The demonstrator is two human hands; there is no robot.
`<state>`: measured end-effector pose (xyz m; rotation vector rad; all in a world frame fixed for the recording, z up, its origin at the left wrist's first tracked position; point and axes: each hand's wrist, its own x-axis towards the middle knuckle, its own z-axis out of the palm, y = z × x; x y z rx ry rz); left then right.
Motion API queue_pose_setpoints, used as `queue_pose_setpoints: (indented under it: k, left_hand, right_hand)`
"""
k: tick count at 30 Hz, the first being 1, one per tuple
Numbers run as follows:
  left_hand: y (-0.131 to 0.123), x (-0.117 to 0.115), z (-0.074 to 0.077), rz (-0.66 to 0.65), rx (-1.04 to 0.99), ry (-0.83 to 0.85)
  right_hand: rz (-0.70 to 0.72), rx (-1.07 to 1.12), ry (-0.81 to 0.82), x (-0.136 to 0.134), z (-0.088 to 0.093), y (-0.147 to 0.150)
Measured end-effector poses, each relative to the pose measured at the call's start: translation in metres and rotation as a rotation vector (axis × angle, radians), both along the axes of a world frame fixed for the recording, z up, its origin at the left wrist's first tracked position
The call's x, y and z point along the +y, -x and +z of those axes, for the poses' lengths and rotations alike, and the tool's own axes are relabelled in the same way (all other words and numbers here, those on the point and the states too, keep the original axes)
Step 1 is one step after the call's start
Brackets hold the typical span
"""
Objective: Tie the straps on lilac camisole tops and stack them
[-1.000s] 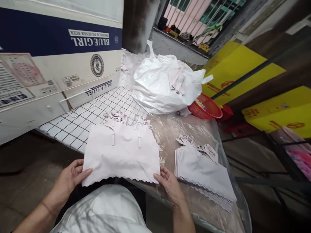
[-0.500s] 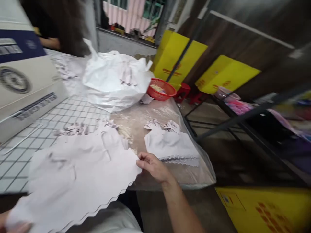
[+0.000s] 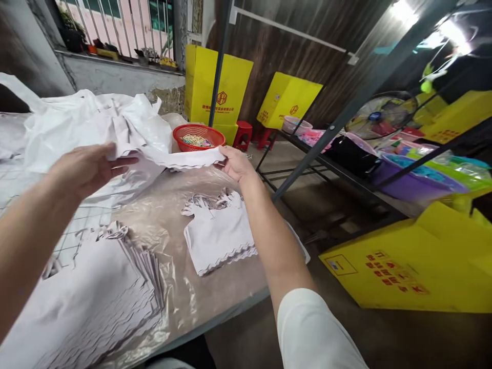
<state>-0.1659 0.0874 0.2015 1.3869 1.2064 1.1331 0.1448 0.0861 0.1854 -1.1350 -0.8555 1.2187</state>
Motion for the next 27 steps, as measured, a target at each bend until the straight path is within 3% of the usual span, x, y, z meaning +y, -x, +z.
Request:
queue_pose_setpoints:
  k: [2, 4, 7, 9, 12, 15, 18, 21, 23, 27]
  left_hand:
    - [-0.034, 0.014, -0.012, 0.019, -0.221, 0.254]
    - [-0.058, 0.02, -0.038, 0.049, -0.297, 0.459]
    - [-0.081, 0.022, -0.079, 0.067, -0.264, 0.598]
    - [-0.089, 0.023, -0.092, 0.067, -0.259, 0.64]
    - [-0.099, 0.027, -0.084, 0.066, -0.328, 0.616]
    - [-0.107, 0.023, -0.055, 0.094, -0.439, 0.509]
    - [-0.113, -0.004, -0.027, 0.093, -0.464, 0.417]
    - [-0.114, -0.051, -0.022, -0.007, -0.451, 0.423]
    - [-0.112, -0.088, -0.035, -0.071, -0.406, 0.513]
    - [-0.107, -0.145, -0.088, -0.112, -0.261, 0.739]
  right_hand:
    - [-0.088, -0.025, 0.093, 0.009, -0.011, -0.02]
    - [-0.142, -0.064, 0.219, 0.01, -0.032, -0.036]
    - [-0.167, -0.094, 0.35, 0.004, -0.068, -0.052]
    - [-0.181, -0.097, 0.397, 0.001, -0.082, -0.06]
    - [-0.197, -0.088, 0.397, 0.0, -0.079, -0.07]
    - [-0.207, -0.074, 0.333, -0.002, -0.055, -0.082]
    - [-0.222, -0.075, 0.254, -0.021, -0.034, -0.096]
    - [-0.236, -0.108, 0.226, -0.059, -0.036, -0.109]
    - [-0.235, -0.151, 0.259, -0.09, -0.051, -0.114]
    - [-0.236, -0.26, 0.374, -0.143, -0.093, -0.119]
